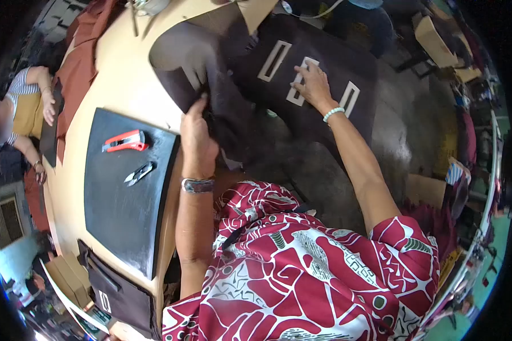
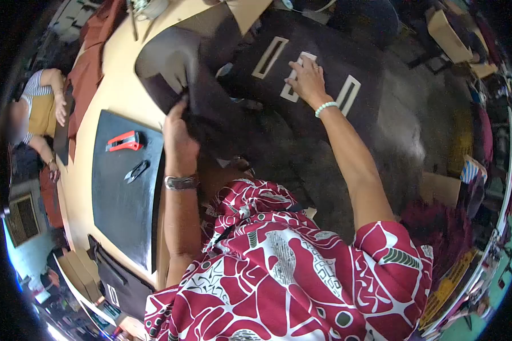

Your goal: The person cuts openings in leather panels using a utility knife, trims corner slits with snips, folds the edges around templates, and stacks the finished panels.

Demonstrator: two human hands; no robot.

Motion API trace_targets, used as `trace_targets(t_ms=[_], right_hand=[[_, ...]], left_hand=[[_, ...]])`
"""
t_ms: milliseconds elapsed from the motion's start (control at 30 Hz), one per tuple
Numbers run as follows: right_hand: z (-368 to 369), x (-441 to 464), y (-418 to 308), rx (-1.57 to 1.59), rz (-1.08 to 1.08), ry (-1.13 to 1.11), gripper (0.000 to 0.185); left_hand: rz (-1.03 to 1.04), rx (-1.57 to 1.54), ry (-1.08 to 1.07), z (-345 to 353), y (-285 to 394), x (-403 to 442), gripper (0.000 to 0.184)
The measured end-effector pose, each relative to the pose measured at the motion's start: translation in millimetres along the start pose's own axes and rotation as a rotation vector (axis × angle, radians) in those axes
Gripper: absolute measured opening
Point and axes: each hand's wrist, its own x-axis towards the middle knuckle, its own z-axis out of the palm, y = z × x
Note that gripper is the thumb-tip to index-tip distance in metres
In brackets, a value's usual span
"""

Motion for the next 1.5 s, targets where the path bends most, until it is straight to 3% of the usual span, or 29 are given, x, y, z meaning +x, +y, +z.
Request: trace_targets(t_ms=[100,200,267,400,500,667,767,900,967,1033,1100,1167,1233,1300,1400,1500], right_hand=[[-23.1,9.4,-56.8,0.176,-0.158,0.212,0.041],[-49.7,-0.5,-148.2,0.359,-0.383,0.374,0.033],[-54.6,-18.0,-201.9,0.466,-0.565,0.371,0.031],[-57.9,-57.1,-289.7,0.638,-0.907,0.264,0.029],[-37.9,-84.2,-330.2,0.698,-1.055,0.094,0.032],[-17.0,-95.6,-337.9,0.451,-1.018,-0.062,0.039],[-9.2,-82.5,-330.2,0.384,-1.046,-0.067,0.037],[-18.2,-72.2,-327.6,0.302,-1.062,-0.075,0.037],[-21.1,-63.3,-326.9,0.269,-1.076,-0.099,0.037],[-21.6,-55.5,-327.2,0.251,-1.082,-0.130,0.040],[-24.7,-52.1,-340.7,0.272,-1.062,-0.180,0.042],[-24.1,-50.9,-346.9,0.256,-1.056,-0.195,0.044],[-18.2,-50.1,-357.7,0.227,-1.066,-0.148,0.046],[-14.9,-47.3,-363.0,0.253,-1.063,-0.107,0.045],[-10.9,-44.4,-369.0,0.320,-1.042,-0.073,0.039],[-16.1,-40.9,-388.4,0.332,-0.901,-0.271,0.032]], left_hand=[[0.160,0.024,0.143,15.9,67.9,-26.0,0.032],[0.445,0.161,0.184,-39.5,122.0,-17.8,0.029],[0.558,0.147,0.209,-81.4,152.6,-22.1,0.022],[0.780,0.285,0.510,-156.0,196.2,-36.5,0.020],[0.797,0.434,0.653,-225.6,215.4,-47.6,0.019],[0.656,0.767,0.736,-271.5,222.1,-104.3,0.024],[0.459,0.731,0.798,-284.2,221.2,-116.8,0.026],[0.427,0.849,0.762,-301.8,242.5,-138.2,0.020],[0.421,0.793,0.635,-298.6,263.2,-148.2,0.017],[0.400,0.450,0.288,-272.9,285.9,-177.6,0.020],[0.451,0.235,0.074,-265.6,293.8,-194.2,0.023],[0.265,0.576,0.462,-307.0,302.3,-175.8,0.026],[0.253,1.077,0.826,-345.1,274.4,-158.0,0.026],[0.295,1.093,0.853,-366.5,258.0,-158.5,0.024],[0.334,0.713,0.841,-372.8,237.2,-157.2,0.023],[0.372,0.552,0.854,-361.9,235.5,-160.9,0.018]])
